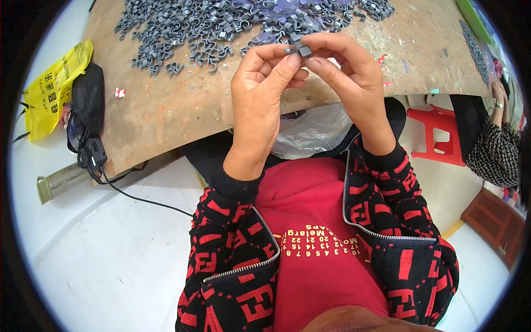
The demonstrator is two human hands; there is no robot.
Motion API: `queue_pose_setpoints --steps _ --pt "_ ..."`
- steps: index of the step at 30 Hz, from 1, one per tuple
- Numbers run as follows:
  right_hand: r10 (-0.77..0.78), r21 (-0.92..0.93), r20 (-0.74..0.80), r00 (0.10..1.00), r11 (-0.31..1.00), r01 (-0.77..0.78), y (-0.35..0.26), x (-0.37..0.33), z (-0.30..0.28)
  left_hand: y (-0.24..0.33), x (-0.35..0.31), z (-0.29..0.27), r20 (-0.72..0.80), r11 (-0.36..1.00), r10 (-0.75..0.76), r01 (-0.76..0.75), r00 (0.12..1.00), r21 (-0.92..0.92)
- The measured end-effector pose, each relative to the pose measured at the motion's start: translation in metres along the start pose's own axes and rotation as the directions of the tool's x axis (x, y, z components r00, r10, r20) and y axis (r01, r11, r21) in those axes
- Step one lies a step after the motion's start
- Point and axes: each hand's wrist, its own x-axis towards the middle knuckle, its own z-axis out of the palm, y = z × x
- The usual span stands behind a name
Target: The recorder is sorting small gray plastic pieces and putting them into small plastic bags.
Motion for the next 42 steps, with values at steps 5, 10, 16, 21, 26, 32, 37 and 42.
queue_pose_setpoints --steps 5,10,16,21,26,32,37,42 --pt "0.144 0.168 -0.037 0.989 0.976 -0.135 0.001 -0.003 -0.001 -0.002 -0.005 0.004 0.043 0.980 0.139 -0.143 0.989 0.135" --pt "-0.007 -0.037 -0.037 0.999 0.999 0.005 -0.003 -0.002 -0.004 0.002 -0.007 0.002 0.038 0.997 0.042 -0.044 0.998 0.065" --pt "-0.241 -0.371 -0.001 0.971 0.901 0.224 -0.009 -0.001 -0.001 0.003 -0.005 -0.001 0.029 0.997 0.004 -0.006 1.000 0.079" --pt "-0.137 -0.280 -0.027 0.990 0.952 0.124 -0.009 -0.003 -0.003 0.005 -0.007 0.001 0.032 0.995 0.047 -0.050 0.998 0.089" --pt "0.153 0.147 0.000 0.988 0.977 -0.152 -0.007 -0.004 -0.004 0.000 -0.006 0.001 0.117 0.965 0.199 -0.215 0.973 0.147" --pt "0.083 0.021 0.061 0.995 0.996 -0.084 0.000 -0.001 -0.010 0.001 -0.006 -0.002 0.134 0.915 0.213 -0.246 0.968 0.320" --pt "-0.057 -0.138 0.073 0.996 0.988 0.067 -0.001 0.005 -0.010 0.002 -0.002 -0.005 0.069 0.954 0.120 -0.135 0.990 0.269" --pt "0.129 0.197 0.068 0.989 0.970 -0.140 0.001 0.001 -0.005 0.001 0.006 -0.020 0.133 0.934 -0.223 0.251 0.966 -0.254"
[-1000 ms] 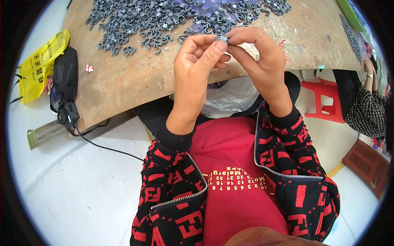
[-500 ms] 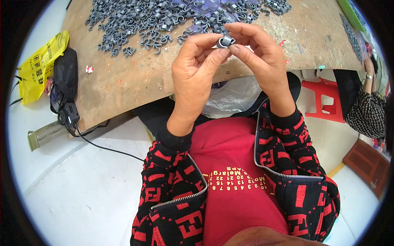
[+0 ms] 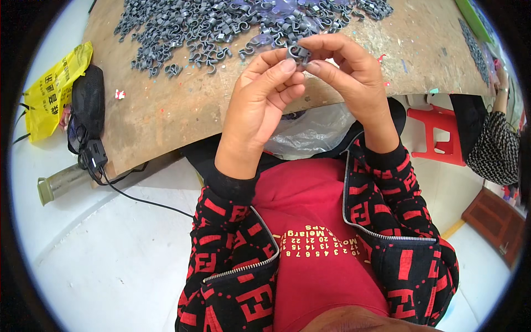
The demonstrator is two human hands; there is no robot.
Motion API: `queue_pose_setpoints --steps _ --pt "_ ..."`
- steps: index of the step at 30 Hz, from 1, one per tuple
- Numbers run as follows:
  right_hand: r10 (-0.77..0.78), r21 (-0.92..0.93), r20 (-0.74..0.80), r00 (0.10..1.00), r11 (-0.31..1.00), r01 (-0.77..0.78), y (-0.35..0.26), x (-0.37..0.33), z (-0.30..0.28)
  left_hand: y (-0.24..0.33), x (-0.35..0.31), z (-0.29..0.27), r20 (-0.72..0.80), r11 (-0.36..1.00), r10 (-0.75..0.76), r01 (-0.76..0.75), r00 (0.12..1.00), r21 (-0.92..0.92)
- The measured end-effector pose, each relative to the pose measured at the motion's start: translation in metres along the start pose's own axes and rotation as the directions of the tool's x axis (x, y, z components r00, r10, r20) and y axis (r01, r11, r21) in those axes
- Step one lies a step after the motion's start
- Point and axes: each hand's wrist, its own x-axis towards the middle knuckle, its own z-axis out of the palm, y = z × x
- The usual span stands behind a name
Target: The recorder is sorting small gray plastic pieces and putting them into small plastic bags.
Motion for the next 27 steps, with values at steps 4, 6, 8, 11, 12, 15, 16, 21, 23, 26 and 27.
queue_pose_setpoints --steps 4,6,8,11,12,15,16,21,23,26,27 --pt "0.053 0.105 -0.015 0.998 0.993 -0.052 -0.001 -0.001 0.001 -0.003 0.002 -0.006 0.077 0.966 -0.098 0.114 0.992 -0.230" --pt "0.066 0.151 -0.036 0.997 0.987 -0.060 0.000 -0.002 0.002 -0.004 0.002 -0.004 0.066 0.974 -0.087 0.099 0.994 -0.203" --pt "0.078 0.171 -0.070 0.994 0.983 -0.065 -0.001 -0.003 0.005 -0.004 0.002 -0.001 0.052 0.998 0.027 -0.024 0.998 -0.053" --pt "0.124 0.225 -0.132 0.983 0.970 -0.092 -0.002 -0.002 0.009 -0.001 0.000 0.002 0.032 0.986 0.137 -0.139 0.990 0.089" --pt "0.125 0.225 -0.133 0.983 0.970 -0.093 -0.002 -0.002 0.010 -0.001 -0.001 0.005 0.032 0.986 0.137 -0.139 0.990 0.089" --pt "0.171 0.310 -0.128 0.977 0.943 -0.125 0.001 -0.001 0.014 -0.005 -0.003 0.015 0.003 0.902 0.326 -0.312 0.945 0.297" --pt "0.186 0.319 -0.114 0.976 0.937 -0.141 0.000 -0.002 0.016 -0.007 -0.003 0.016 0.010 0.857 0.394 -0.371 0.919 0.358" --pt "0.143 0.243 -0.050 0.989 0.962 -0.127 -0.002 -0.005 0.020 -0.008 -0.001 0.011 0.115 0.589 0.572 -0.505 0.812 0.632" --pt "0.117 0.087 -0.066 0.991 0.990 -0.111 0.001 -0.004 0.019 -0.009 -0.001 0.010 0.298 0.237 0.645 -0.555 0.704 0.797" --pt "0.090 0.139 -0.100 0.991 0.987 -0.075 0.006 -0.005 0.019 -0.011 0.001 0.012 0.320 0.197 0.655 -0.564 0.684 0.802" --pt "0.090 0.139 -0.100 0.991 0.987 -0.076 0.006 -0.005 0.020 -0.012 0.000 0.013 0.320 0.198 0.655 -0.564 0.684 0.802"
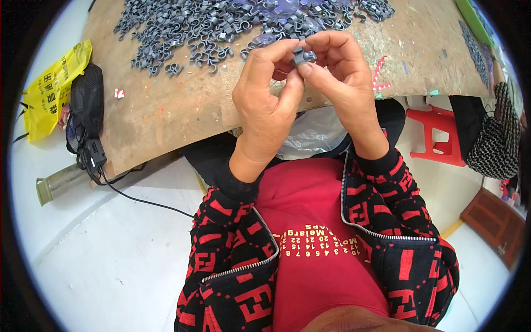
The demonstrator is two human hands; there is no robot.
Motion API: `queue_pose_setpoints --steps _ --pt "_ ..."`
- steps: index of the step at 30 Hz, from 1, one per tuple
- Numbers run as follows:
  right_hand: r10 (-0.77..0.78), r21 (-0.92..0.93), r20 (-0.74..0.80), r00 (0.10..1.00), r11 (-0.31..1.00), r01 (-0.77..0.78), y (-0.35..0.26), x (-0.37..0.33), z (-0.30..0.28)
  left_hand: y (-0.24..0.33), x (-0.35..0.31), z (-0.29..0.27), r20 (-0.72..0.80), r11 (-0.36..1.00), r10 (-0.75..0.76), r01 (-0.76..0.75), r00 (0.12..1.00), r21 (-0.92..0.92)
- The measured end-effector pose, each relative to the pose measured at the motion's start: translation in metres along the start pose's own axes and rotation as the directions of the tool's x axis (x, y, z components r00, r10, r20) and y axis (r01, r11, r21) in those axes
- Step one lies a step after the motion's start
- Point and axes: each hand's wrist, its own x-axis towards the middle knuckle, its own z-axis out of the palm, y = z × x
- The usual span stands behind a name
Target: The recorder is sorting small gray plastic pieces and putting them into small plastic bags.
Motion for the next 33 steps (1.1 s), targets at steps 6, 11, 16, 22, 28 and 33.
queue_pose_setpoints --steps 6,11,16,22,28,33 --pt "-0.050 -0.038 0.014 0.999 0.998 0.051 -0.002 0.002 -0.004 0.004 -0.002 0.001 0.064 0.860 -0.298 0.297 0.952 -0.415" --pt "0.020 0.095 0.042 0.999 0.995 -0.024 -0.005 0.004 -0.008 0.010 0.003 -0.006 0.224 0.622 -0.468 0.499 0.855 -0.604" --pt "-0.069 -0.098 0.099 0.993 0.992 0.078 -0.009 0.006 -0.013 0.007 0.001 -0.010 0.294 0.500 -0.498 0.547 0.816 -0.672" --pt "-0.070 -0.221 0.128 0.989 0.970 0.097 -0.012 0.005 -0.016 0.011 -0.002 -0.004 0.121 0.844 -0.323 0.344 0.938 -0.412" --pt "-0.095 -0.263 0.200 0.975 0.954 0.147 -0.015 0.005 -0.020 0.009 0.004 -0.016 0.344 0.410 -0.519 0.582 0.782 -0.703" --pt "-0.052 -0.234 0.188 0.981 0.968 0.096 -0.015 0.003 -0.017 0.008 0.002 -0.015 0.452 0.289 -0.512 0.642 0.730 -0.710"
